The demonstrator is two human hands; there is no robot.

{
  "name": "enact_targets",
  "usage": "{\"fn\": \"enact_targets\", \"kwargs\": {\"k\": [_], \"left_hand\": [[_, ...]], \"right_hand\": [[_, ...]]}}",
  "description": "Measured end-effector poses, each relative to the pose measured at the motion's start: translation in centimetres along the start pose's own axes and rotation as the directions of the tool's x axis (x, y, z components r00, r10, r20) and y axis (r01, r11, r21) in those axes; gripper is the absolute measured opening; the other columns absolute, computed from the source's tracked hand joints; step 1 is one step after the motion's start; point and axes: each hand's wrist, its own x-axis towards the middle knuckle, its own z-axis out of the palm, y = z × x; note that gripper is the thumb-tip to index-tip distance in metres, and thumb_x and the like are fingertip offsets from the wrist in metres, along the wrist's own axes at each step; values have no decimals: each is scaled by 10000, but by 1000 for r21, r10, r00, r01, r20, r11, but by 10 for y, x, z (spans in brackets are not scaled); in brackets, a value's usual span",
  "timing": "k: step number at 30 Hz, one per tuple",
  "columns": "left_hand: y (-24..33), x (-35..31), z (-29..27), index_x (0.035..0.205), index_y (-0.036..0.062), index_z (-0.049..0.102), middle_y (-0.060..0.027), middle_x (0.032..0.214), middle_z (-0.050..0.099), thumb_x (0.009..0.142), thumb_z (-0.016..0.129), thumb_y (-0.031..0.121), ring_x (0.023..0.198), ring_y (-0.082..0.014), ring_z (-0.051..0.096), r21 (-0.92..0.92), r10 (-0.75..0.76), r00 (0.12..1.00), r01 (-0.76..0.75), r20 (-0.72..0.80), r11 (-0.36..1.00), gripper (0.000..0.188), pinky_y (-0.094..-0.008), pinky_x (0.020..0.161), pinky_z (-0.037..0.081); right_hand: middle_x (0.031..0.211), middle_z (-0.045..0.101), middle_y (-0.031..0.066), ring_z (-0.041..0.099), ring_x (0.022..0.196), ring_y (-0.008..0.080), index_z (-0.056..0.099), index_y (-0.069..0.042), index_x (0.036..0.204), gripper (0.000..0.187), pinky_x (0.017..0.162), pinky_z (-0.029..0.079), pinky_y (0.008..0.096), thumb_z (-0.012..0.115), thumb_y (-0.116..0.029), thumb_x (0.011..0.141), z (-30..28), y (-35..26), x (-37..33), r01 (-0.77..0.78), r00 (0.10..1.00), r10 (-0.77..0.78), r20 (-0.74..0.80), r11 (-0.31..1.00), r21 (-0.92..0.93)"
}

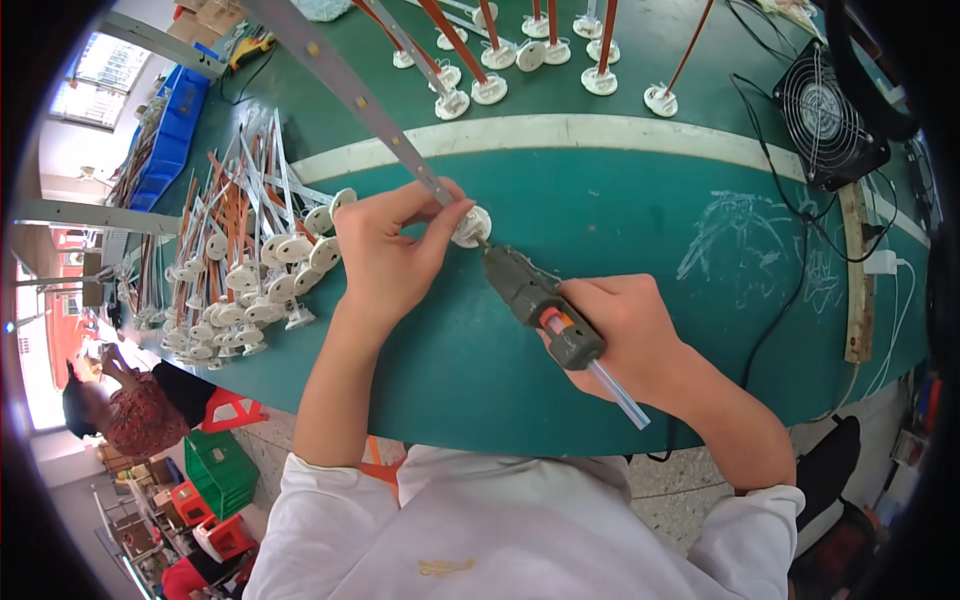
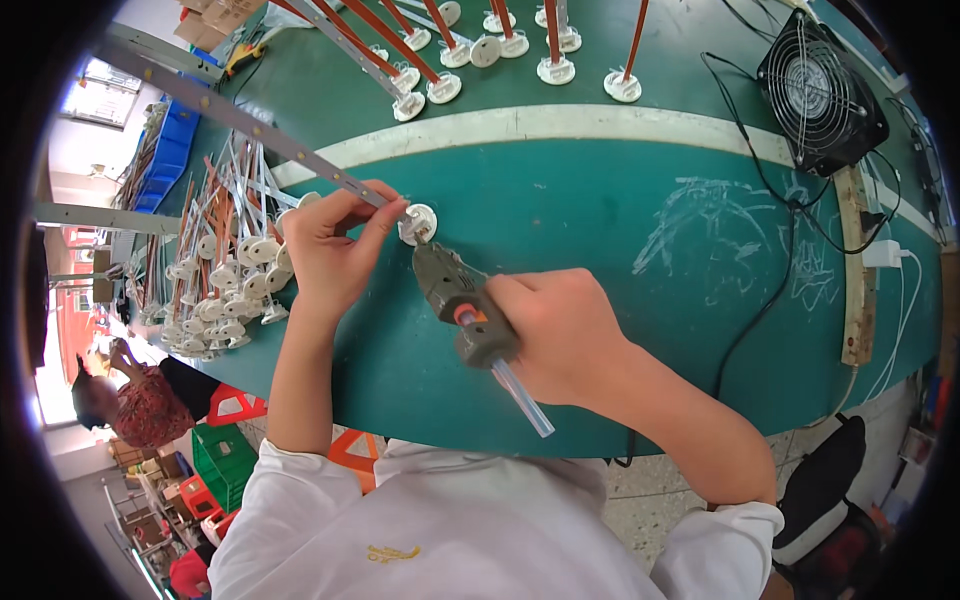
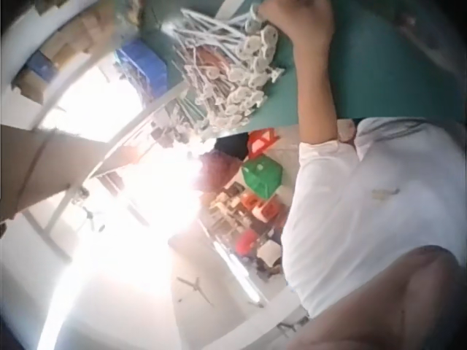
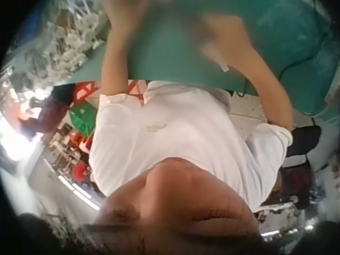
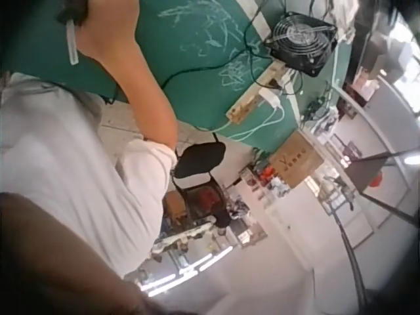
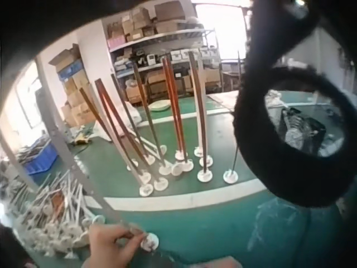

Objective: Assembling electronic or decorative components using a hot glue gun.

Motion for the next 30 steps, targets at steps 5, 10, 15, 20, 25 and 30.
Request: {"fn": "enact_targets", "kwargs": {"k": [5,10,15,20,25,30], "left_hand": [[1,-1,-3,880,-17,743,-105,721,735,806,788,10,615,-144,708,5,-53,997,52,64,999,90,-234,592,531],[-2,-22,-3,761,-36,698,-95,752,751,799,786,-25,560,-113,646,10,155,985,-155,-80,988,97,-244,521,491],[-9,-26,4,729,-42,673,-89,773,758,796,786,-38,564,-111,645,-40,114,989,-118,-99,992,131,-228,511,477],[-9,-18,2,729,-49,670,-109,756,747,788,789,-57,584,-113,653,41,133,990,-131,-53,991,134,-226,515,481],[-12,-18,0,723,-58,665,-114,698,710,788,795,-62,658,-150,704,-64,101,995,-102,-10,993,146,-237,540,505],[-11,-17,1,722,-60,667,-109,686,703,788,794,-63,696,-156,728,-71,78,997,-79,-10,994,143,-242,549,513]], "right_hand": [[671,605,98,580,548,288,606,-47,762,154,489,445,347,748,-47,704,7,1,1,-51,999,51,-9,999,0],[696,620,102,587,561,295,656,-26,872,237,507,458,364,750,-104,669,6,0,-5,42,999,-42,5,998,-43],[707,624,101,589,568,297,668,-17,918,294,513,465,368,742,-103,647,2,-1,-8,36,999,-35,40,999,-16],[706,621,101,586,569,297,663,-16,923,298,514,462,366,732,-106,647,4,1,-3,-13,998,13,62,1000,9],[703,613,108,574,561,301,661,-15,928,278,504,450,361,726,-94,670,5,-1,-2,-10,999,8,53,999,34],[675,586,101,556,545,298,645,-25,869,234,497,438,367,731,-106,667,6,-4,-2,-38,998,37,46,999,21]]}}
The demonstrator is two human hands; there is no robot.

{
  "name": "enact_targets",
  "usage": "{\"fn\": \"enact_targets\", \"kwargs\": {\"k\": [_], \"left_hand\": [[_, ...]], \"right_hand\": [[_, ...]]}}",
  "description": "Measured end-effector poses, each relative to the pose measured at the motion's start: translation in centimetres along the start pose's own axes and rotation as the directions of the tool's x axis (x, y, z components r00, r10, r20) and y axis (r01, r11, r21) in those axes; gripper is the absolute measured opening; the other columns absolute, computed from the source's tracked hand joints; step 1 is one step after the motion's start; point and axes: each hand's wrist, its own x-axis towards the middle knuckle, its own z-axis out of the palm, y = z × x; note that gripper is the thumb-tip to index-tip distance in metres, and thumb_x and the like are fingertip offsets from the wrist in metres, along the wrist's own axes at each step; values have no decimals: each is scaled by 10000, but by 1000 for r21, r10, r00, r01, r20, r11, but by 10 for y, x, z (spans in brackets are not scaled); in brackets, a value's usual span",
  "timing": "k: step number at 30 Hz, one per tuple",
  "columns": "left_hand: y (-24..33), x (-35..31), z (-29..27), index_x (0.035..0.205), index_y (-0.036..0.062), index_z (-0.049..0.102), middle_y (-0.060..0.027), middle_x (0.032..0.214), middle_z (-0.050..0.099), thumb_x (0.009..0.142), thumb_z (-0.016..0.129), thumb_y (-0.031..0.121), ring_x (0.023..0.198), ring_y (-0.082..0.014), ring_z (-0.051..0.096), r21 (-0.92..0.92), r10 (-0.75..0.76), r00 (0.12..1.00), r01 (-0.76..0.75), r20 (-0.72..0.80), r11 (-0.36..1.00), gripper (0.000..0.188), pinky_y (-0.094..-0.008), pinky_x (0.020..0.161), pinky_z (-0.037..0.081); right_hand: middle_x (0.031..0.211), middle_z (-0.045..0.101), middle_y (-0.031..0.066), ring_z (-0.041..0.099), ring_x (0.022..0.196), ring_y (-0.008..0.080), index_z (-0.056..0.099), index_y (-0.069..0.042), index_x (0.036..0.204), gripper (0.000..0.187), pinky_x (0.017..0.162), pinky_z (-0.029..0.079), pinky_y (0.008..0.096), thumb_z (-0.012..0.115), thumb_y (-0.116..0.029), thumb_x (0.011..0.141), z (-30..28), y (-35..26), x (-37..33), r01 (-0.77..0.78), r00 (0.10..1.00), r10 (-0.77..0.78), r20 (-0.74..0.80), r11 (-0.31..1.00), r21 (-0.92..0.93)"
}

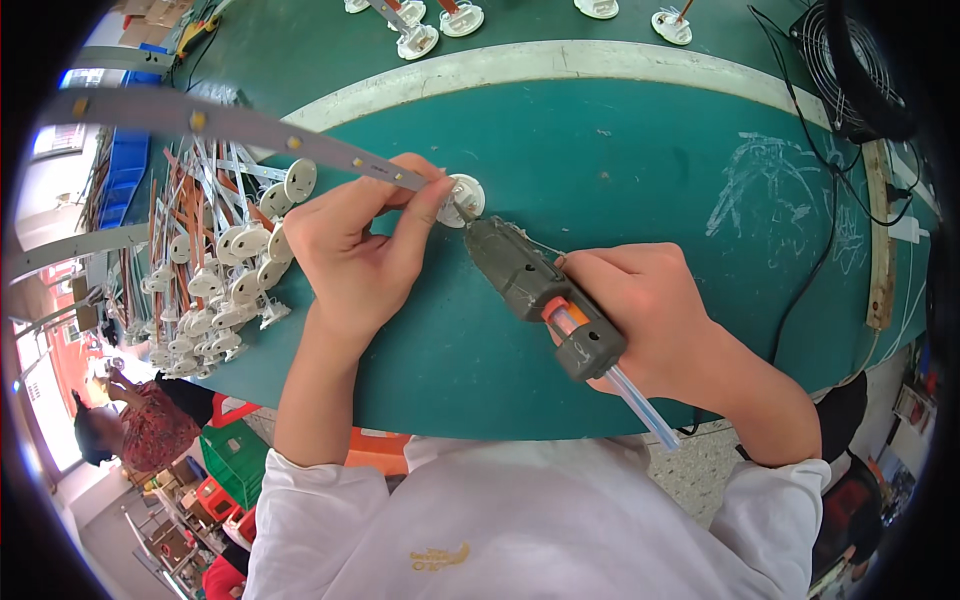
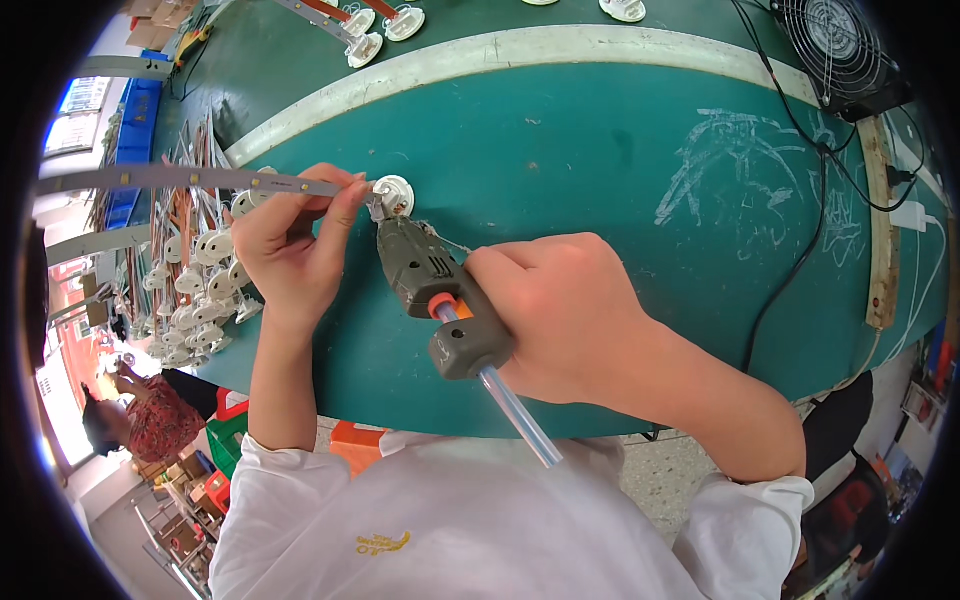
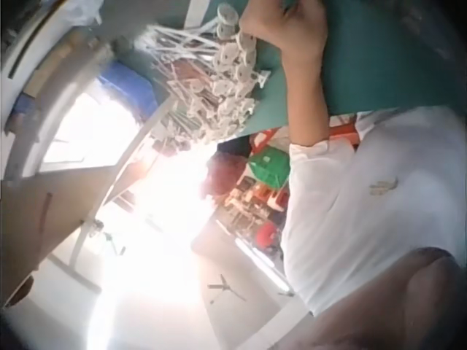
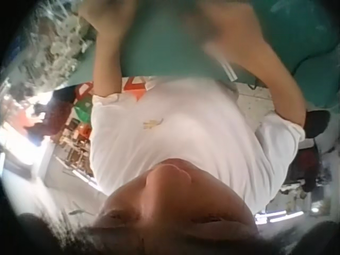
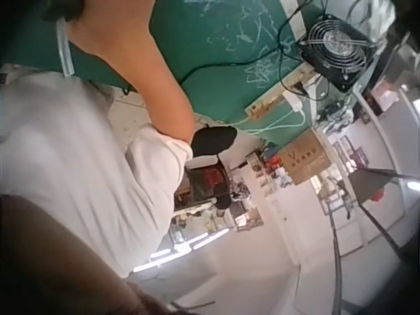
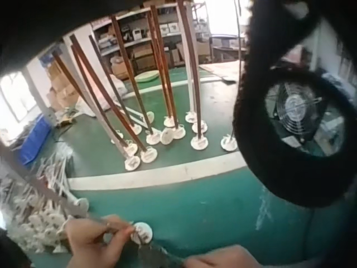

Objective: Assembling electronic or decorative components using a hot glue gun.

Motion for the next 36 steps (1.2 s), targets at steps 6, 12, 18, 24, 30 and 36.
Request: {"fn": "enact_targets", "kwargs": {"k": [6,12,18,24,30,36], "left_hand": [[2,1,1,728,-60,677,-110,676,696,789,791,-64,703,-161,732,1,18,1000,-18,-5,1000,130,-243,550,514],[3,0,1,724,-55,681,-109,672,696,793,792,-51,697,-172,734,6,-19,1000,19,-8,1000,131,-246,548,512],[4,1,0,727,-44,687,-108,676,704,790,789,-42,691,-168,741,25,-6,1000,6,-7,1000,121,-244,556,516],[2,1,1,733,-43,687,-114,678,710,785,785,-49,662,-160,730,-5,10,1000,-11,-13,1000,111,-244,574,529],[3,1,0,729,-41,683,-114,670,705,783,787,-49,647,-156,722,2,9,1000,-9,-1,1000,117,-245,572,529],[4,0,1,737,-40,687,-114,688,716,781,789,-42,624,-148,709,9,11,1000,-11,-11,1000,111,-242,572,530]], "right_hand": [[617,521,85,503,507,291,593,-56,772,210,472,397,386,740,-140,648,2,-4,-3,-13,1000,14,24,999,-35],[613,523,80,518,518,292,592,-59,773,235,477,405,387,745,-136,611,5,-1,-4,-10,1000,11,16,999,-52],[661,563,89,551,545,298,616,-44,821,274,496,432,381,745,-125,593,6,-3,-5,54,998,-55,-8,997,-51],[649,563,92,549,544,299,621,-40,818,279,497,431,380,741,-127,581,10,-4,-2,54,998,-56,-18,996,-77],[603,524,75,523,518,283,588,-65,757,244,483,410,377,734,-140,577,12,-4,-3,46,999,-48,-9,990,-131],[595,514,70,512,506,273,577,-68,747,243,474,398,374,738,-141,579,13,-3,-5,69,996,-75,-41,989,-133]]}}
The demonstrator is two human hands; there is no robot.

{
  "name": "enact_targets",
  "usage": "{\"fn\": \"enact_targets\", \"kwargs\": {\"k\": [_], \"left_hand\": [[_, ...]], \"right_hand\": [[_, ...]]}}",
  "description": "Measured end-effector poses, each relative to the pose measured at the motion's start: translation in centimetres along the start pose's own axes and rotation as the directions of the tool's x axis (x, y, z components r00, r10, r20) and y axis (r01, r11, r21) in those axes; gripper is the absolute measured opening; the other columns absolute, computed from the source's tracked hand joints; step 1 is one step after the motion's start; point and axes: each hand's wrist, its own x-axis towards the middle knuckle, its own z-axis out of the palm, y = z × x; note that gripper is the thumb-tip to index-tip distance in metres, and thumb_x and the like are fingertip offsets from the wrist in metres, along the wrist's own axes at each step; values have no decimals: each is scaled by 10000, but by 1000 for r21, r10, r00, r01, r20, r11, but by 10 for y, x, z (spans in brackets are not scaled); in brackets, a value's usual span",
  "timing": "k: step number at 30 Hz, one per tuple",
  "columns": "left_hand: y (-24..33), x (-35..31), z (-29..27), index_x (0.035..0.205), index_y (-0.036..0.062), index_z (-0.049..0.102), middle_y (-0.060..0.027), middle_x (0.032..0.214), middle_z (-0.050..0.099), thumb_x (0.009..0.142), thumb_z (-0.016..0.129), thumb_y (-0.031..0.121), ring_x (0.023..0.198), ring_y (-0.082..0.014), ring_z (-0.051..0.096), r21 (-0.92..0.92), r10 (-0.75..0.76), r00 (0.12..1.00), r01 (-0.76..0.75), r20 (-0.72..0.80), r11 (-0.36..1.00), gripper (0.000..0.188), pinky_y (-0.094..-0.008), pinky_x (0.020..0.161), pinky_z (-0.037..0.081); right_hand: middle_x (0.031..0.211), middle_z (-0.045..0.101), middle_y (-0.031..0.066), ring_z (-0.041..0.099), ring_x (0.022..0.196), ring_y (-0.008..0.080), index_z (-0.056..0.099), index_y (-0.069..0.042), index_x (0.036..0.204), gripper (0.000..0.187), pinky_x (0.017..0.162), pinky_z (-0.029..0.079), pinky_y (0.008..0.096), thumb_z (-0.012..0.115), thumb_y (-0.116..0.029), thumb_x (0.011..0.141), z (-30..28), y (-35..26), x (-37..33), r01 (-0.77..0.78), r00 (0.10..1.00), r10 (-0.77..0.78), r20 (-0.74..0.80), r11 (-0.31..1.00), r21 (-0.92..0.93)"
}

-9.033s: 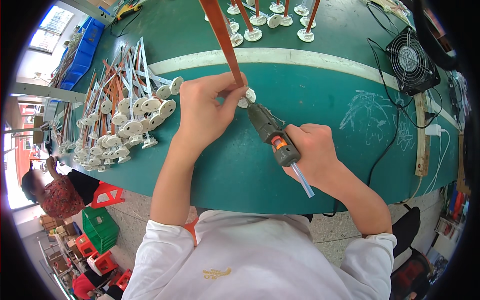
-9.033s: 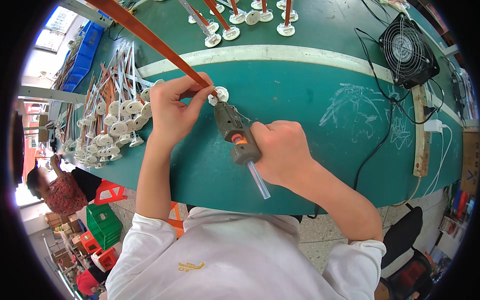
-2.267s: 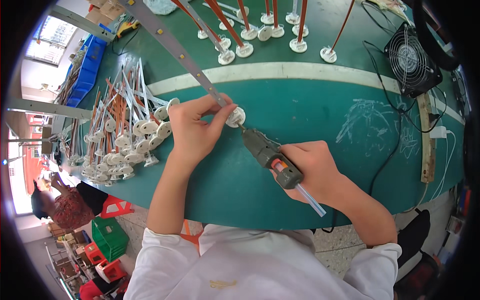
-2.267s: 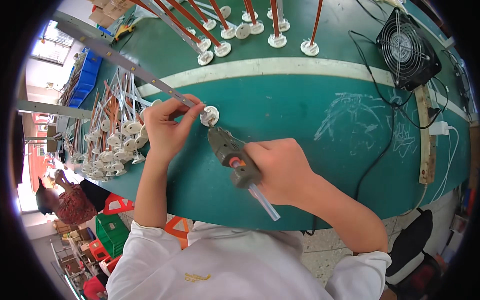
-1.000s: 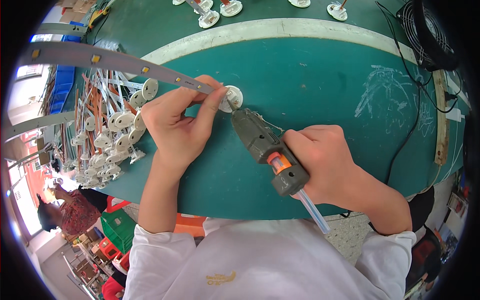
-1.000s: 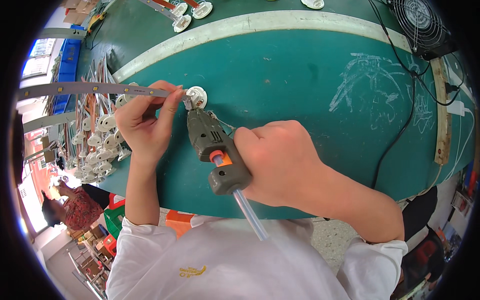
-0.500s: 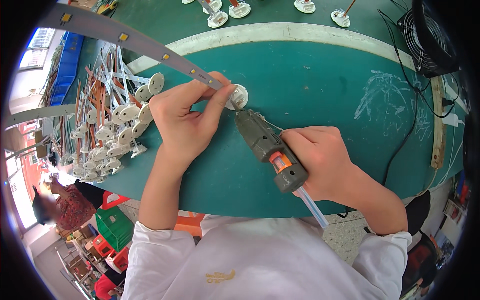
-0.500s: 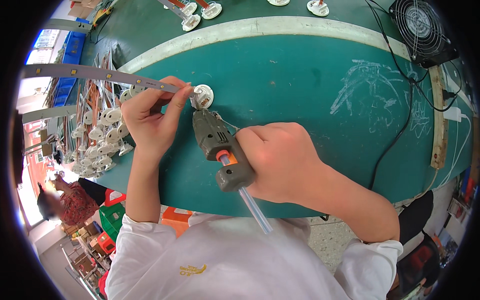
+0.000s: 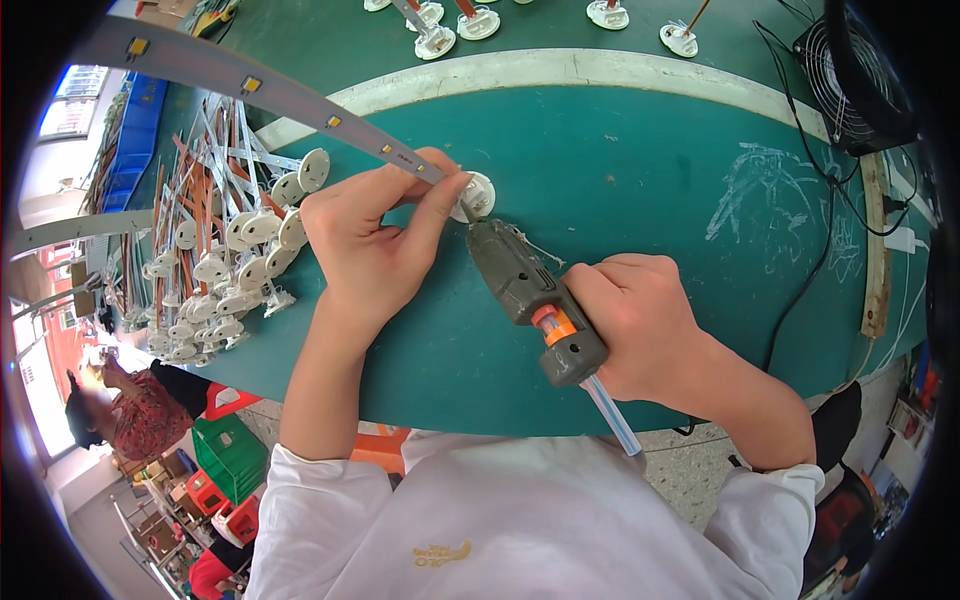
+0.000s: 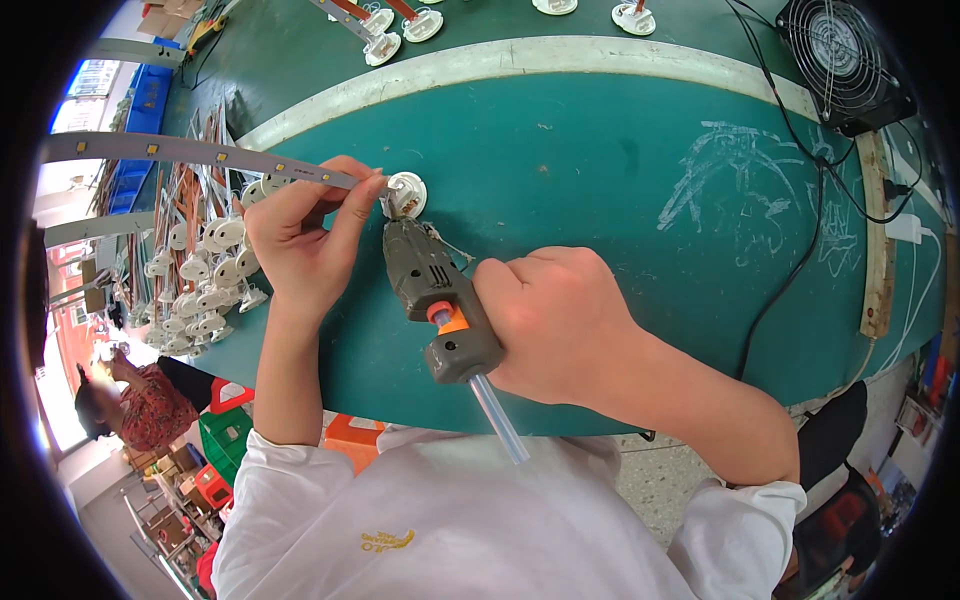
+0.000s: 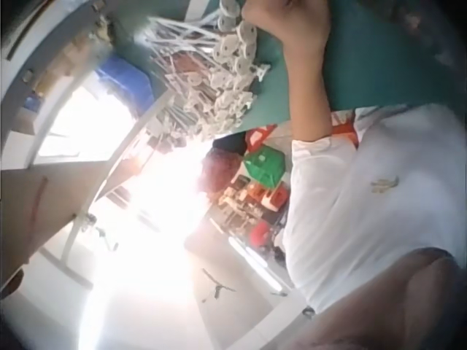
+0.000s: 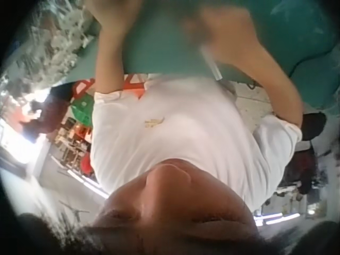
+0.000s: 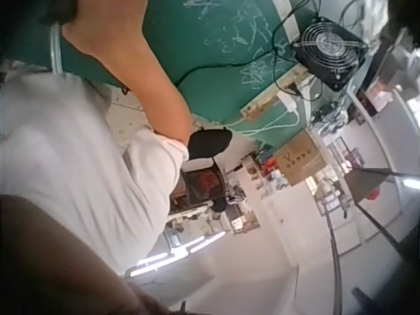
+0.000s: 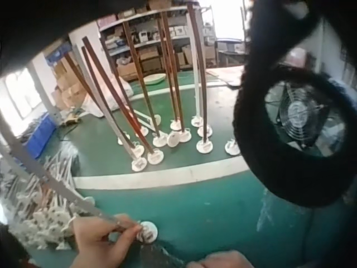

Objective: Assembling electronic or decorative components using a hot glue gun.

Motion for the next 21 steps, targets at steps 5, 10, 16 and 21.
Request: {"fn": "enact_targets", "kwargs": {"k": [5,10,16,21], "left_hand": [[1,1,1,750,-40,696,-116,717,731,781,791,-36,619,-147,705,-4,-11,1000,11,-4,1000,100,-240,577,532],[0,2,0,772,-39,710,-114,721,733,784,791,-31,595,-142,689,1,-9,1000,9,-7,1000,82,-237,577,528],[1,1,0,762,-37,704,-109,720,733,784,790,-31,576,-135,671,25,-8,1000,8,-10,1000,90,-242,552,518],[0,-3,0,755,-33,700,-105,726,734,789,787,-26,573,-135,668,28,27,999,-27,-20,999,94,-243,544,515]], "right_hand": [[586,507,71,506,495,276,572,-65,750,244,466,392,377,737,-131,583,0,2,0,-15,1000,15,-8,1000,9],[582,505,74,500,489,285,564,-66,753,254,460,384,380,733,-113,569,-1,4,0,-48,999,48,-16,998,27],[591,515,74,508,502,284,563,-72,752,255,466,391,381,734,-112,567,-5,2,-1,-53,998,53,22,998,25],[613,532,75,529,522,286,568,-75,750,230,482,407,385,733,-111,593,-4,1,-4,-25,999,23,41,999,31]]}}
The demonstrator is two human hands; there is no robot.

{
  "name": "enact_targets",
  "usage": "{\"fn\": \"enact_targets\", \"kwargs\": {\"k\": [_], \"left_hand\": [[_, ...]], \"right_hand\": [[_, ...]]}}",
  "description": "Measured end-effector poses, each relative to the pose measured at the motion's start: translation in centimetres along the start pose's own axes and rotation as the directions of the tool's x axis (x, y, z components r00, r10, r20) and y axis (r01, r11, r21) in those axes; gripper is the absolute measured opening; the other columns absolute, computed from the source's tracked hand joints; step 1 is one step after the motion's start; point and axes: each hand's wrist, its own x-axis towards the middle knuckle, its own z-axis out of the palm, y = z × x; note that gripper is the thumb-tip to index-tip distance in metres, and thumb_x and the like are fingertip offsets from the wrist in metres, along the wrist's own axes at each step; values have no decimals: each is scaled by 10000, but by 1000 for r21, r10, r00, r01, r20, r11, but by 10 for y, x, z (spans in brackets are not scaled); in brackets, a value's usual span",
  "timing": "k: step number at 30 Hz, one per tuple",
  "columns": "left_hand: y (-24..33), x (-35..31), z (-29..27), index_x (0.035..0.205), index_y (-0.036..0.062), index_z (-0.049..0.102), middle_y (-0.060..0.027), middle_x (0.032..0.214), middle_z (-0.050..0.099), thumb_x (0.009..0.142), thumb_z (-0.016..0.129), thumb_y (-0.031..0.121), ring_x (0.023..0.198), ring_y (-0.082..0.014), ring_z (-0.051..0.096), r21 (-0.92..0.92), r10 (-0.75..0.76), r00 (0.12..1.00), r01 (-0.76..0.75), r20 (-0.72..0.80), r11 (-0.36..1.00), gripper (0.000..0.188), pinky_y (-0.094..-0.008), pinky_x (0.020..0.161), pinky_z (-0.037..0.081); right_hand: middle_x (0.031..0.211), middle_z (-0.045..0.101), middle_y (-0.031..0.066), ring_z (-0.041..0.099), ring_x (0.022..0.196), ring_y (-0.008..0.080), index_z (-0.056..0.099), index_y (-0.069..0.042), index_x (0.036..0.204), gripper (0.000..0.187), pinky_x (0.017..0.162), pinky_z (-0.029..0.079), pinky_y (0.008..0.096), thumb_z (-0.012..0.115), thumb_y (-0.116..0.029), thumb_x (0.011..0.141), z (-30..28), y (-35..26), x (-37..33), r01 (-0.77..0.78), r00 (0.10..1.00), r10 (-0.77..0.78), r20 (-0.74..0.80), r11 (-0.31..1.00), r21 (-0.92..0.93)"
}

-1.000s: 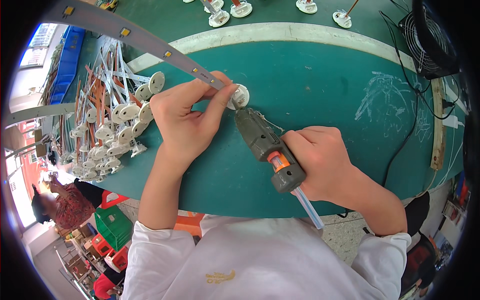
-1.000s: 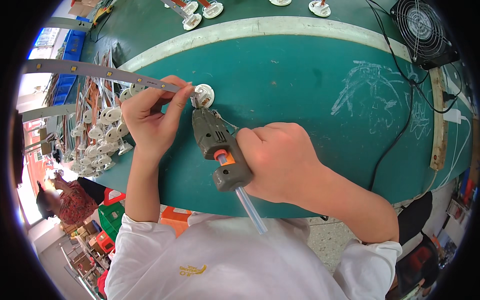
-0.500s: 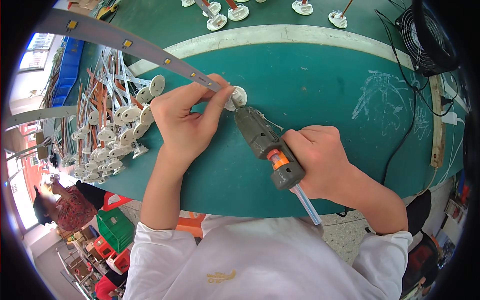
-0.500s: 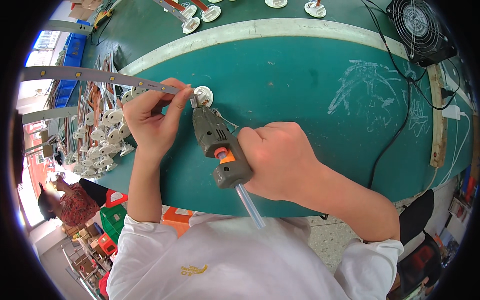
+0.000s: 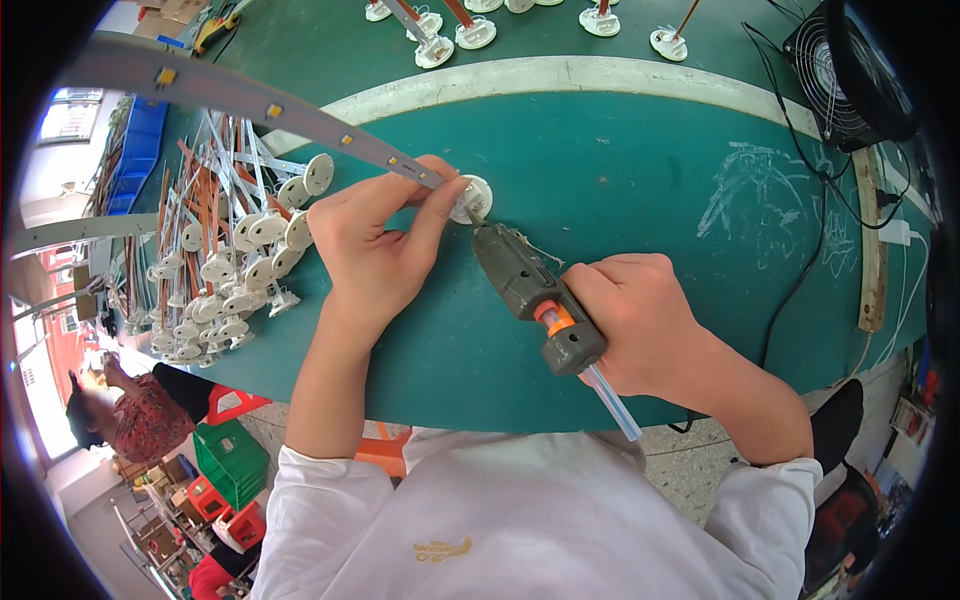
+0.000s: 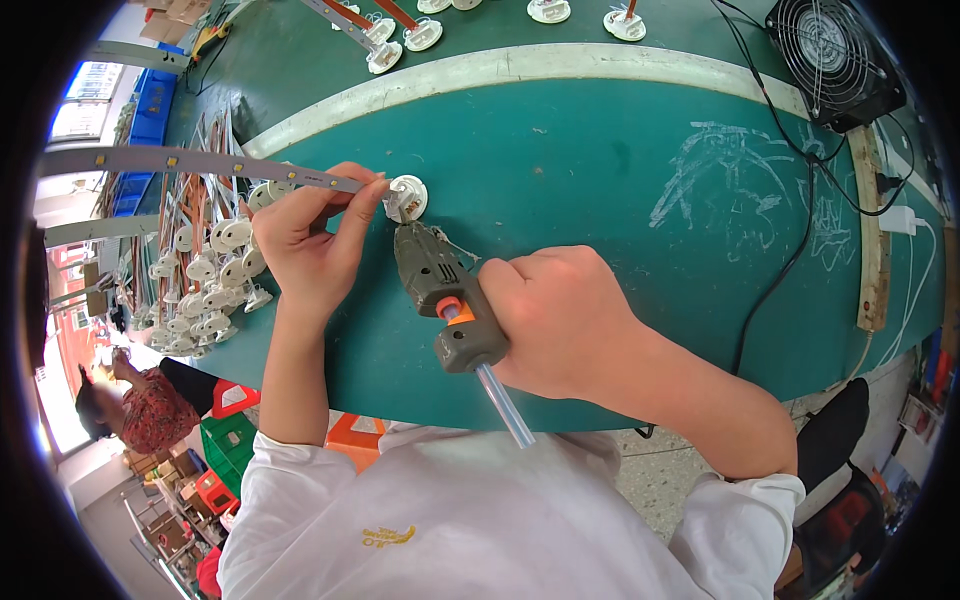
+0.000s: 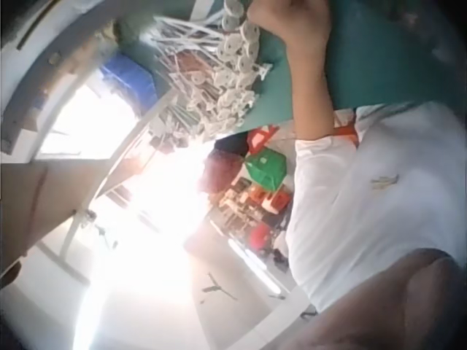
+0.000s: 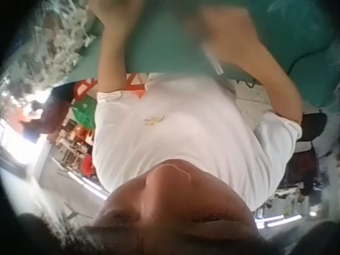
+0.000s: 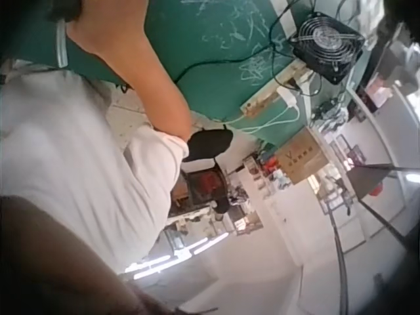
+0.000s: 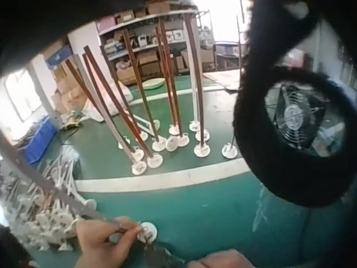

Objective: Assembling electronic or decorative components using a hot glue gun.

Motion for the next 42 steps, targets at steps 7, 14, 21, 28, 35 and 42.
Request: {"fn": "enact_targets", "kwargs": {"k": [7,14,21,28,35,42], "left_hand": [[3,1,0,801,-25,728,-85,815,757,801,773,-17,641,-126,682,-59,-54,999,53,-8,997,46,-225,583,511],[9,8,-16,958,-16,747,-93,980,755,861,708,-38,759,-110,695,-110,-39,988,56,152,992,107,-212,595,492],[14,6,-23,1040,-53,718,-94,954,744,914,657,-71,774,-117,704,-311,-221,935,305,278,900,140,-224,665,564],[2,3,-25,938,-47,741,-96,867,763,847,762,-34,718,-112,699,-217,-158,980,181,119,959,95,-247,648,558],[8,-2,-10,862,-27,750,-58,723,739,806,819,13,642,-81,666,-92,-93,996,94,14,991,98,-227,589,510],[14,-3,-13,845,-7,754,-66,671,706,772,825,12,595,-118,666,76,-8,998,3,66,997,103,-230,564,502]], "right_hand": [[637,563,86,554,534,294,575,-68,756,201,493,435,384,736,-113,644,-2,-3,1,-45,999,45,-24,999,-2],[634,580,91,563,516,295,584,-64,762,159,474,441,377,734,-112,739,-4,1,1,-52,998,54,-36,997,66],[627,592,102,573,507,300,595,-46,755,171,460,448,364,761,-86,756,-4,2,0,-63,996,68,-50,993,98],[635,601,106,575,510,298,612,-44,766,162,457,444,356,772,-62,742,-3,5,-1,-36,997,44,-65,993,115],[641,597,102,566,506,290,615,-43,761,162,457,433,342,774,-49,728,-4,3,-2,-34,998,41,-51,991,128],[631,590,97,555,502,285,609,-50,752,182,455,418,346,781,-52,694,-6,5,-2,-10,1000,11,-7,994,113]]}}
